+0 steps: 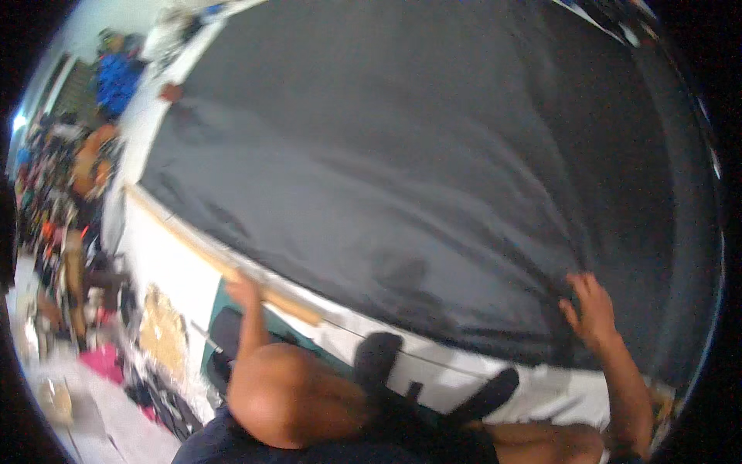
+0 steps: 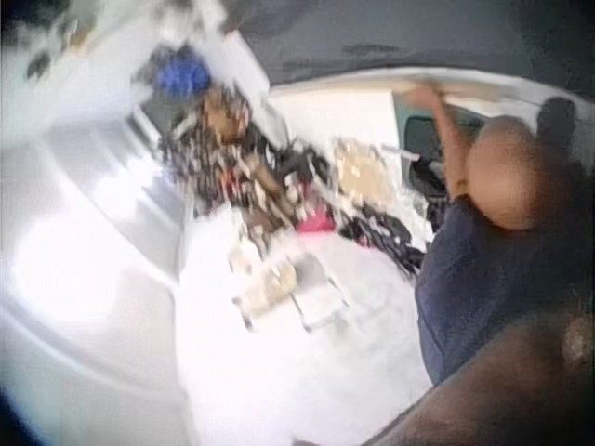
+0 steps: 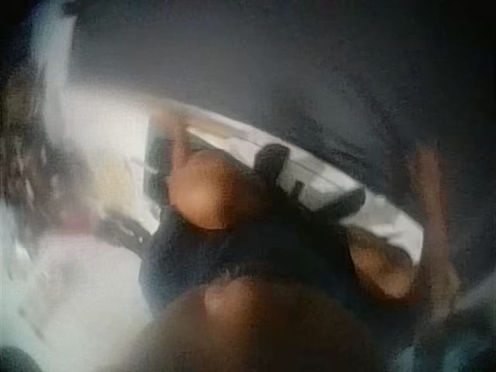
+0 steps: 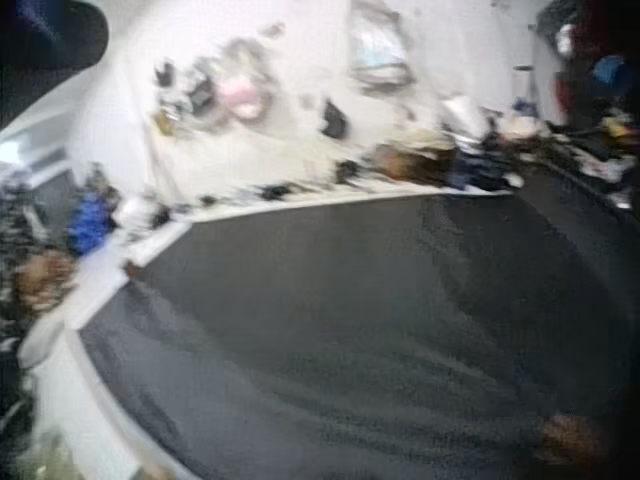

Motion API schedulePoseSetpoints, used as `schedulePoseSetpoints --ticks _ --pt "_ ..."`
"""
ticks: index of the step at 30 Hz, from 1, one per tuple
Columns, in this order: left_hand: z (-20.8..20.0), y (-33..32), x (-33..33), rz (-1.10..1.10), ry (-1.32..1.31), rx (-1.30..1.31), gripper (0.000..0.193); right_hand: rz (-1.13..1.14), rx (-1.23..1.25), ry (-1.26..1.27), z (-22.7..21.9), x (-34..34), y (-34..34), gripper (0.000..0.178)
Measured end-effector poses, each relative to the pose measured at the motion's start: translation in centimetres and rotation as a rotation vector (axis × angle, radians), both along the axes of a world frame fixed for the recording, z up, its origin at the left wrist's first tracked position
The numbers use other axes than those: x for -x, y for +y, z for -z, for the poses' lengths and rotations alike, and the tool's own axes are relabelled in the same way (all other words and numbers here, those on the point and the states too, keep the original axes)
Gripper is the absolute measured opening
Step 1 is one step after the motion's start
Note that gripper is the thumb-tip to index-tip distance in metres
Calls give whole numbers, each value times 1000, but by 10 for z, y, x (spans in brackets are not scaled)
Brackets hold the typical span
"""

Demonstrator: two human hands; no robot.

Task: The person cuts a large black fabric sheet laid on the floor using shears, then folds and unfolds it to align edges. They use a wooden stick to measure and mark the fabric before cutting again. The process repeats with folding, measuring, and cutting.

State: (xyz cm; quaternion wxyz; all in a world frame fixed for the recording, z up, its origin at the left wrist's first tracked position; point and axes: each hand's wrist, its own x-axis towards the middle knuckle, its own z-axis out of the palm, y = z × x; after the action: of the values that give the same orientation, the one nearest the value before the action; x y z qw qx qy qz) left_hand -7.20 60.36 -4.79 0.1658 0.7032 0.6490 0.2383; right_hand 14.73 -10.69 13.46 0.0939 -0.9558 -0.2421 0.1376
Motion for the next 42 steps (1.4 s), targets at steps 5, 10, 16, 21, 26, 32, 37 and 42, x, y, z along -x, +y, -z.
schedulePoseSetpoints --ticks 5,10,16,21,26,32,37,42 --pt "-46 -125 -81 76 -644 91 60 -516 -131 42 -18 -21 183 58" --pt "-51 -188 -72 334 -1059 624 51 -389 -460 129 67 70 354 78" --pt "-48 -226 -80 395 -919 725 50 -265 -403 104 106 99 354 69" --pt "-22 -207 -61 459 -821 752 37 -351 -344 20 123 83 353 61" --pt "-4 -144 -35 339 -357 223 29 -373 -221 16 134 84 362 60" --pt "15 -65 -2 208 -398 48 25 -462 -274 -32 149 101 381 55" --pt "-11 -40 -33 362 -132 -145 38 -345 -168 -137 137 79 367 53" --pt "8 11 -72 483 237 -245 58 -288 -216 -158 152 62 330 54"
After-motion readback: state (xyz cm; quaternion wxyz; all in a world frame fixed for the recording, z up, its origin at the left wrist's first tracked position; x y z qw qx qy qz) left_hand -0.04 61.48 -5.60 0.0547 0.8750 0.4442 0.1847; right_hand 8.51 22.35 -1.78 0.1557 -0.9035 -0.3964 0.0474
